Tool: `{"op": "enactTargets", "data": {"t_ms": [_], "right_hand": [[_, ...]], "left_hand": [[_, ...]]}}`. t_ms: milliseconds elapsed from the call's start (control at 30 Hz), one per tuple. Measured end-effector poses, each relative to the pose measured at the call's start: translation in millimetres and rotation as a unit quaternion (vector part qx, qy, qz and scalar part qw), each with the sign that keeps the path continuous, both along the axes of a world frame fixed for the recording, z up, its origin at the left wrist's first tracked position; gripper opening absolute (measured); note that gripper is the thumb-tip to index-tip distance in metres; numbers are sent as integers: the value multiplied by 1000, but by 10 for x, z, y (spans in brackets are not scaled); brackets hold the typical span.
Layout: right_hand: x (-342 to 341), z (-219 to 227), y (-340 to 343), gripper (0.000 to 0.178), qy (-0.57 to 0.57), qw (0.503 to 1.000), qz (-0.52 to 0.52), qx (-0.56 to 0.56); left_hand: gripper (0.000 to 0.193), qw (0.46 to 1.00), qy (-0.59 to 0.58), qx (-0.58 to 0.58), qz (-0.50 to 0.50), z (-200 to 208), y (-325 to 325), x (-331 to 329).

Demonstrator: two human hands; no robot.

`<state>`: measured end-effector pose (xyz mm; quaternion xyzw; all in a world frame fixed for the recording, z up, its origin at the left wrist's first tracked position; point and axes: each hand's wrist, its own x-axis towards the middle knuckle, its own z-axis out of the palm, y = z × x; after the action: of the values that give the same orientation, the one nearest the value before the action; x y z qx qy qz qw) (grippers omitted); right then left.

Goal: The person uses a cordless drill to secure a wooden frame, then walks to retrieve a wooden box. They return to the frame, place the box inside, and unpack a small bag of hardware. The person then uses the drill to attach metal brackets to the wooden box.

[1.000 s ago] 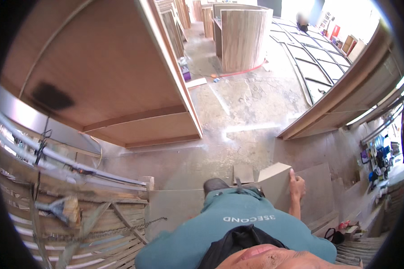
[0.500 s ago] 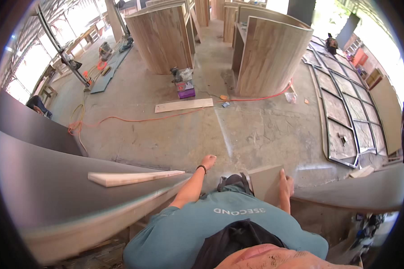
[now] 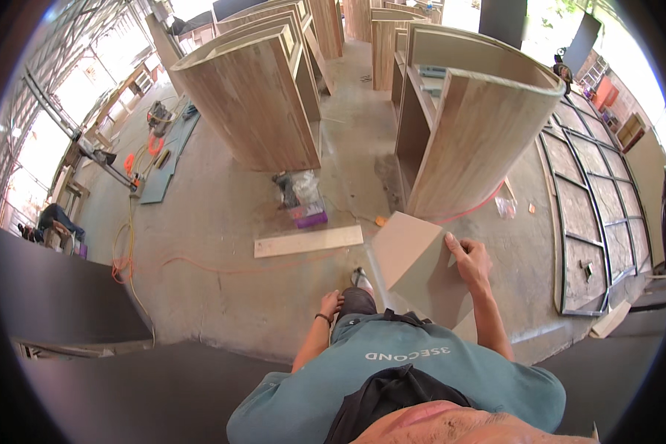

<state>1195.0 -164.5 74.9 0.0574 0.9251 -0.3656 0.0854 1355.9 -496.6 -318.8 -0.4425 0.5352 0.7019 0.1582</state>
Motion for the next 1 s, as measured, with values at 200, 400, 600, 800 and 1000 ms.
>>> {"op": "enactTargets", "data": {"t_ms": [200, 400, 600, 800, 1000], "right_hand": [[-2021, 506, -843, 55, -15, 977, 25, -213], [-3895, 938, -1790, 46, 7, 923, 78, -377], [-5852, 702, -2343, 46, -10, 935, 54, -350], [-7648, 1048, -2940, 42, -64, 916, 14, -396], [-9219, 915, -3386, 35, 4, 911, -33, -410]], "left_hand": [[82, 995, 45, 85, -10, 295, -806, -2548], [115, 962, 210, 150, 89, -280, -1741, -4937], [113, 968, 176, 163, 81, 61, -1951, -7271], [111, 972, 168, 135, 91, 451, -2686, -9118], [109, 976, 157, 123, 92, 913, -3094, -10692]]}}
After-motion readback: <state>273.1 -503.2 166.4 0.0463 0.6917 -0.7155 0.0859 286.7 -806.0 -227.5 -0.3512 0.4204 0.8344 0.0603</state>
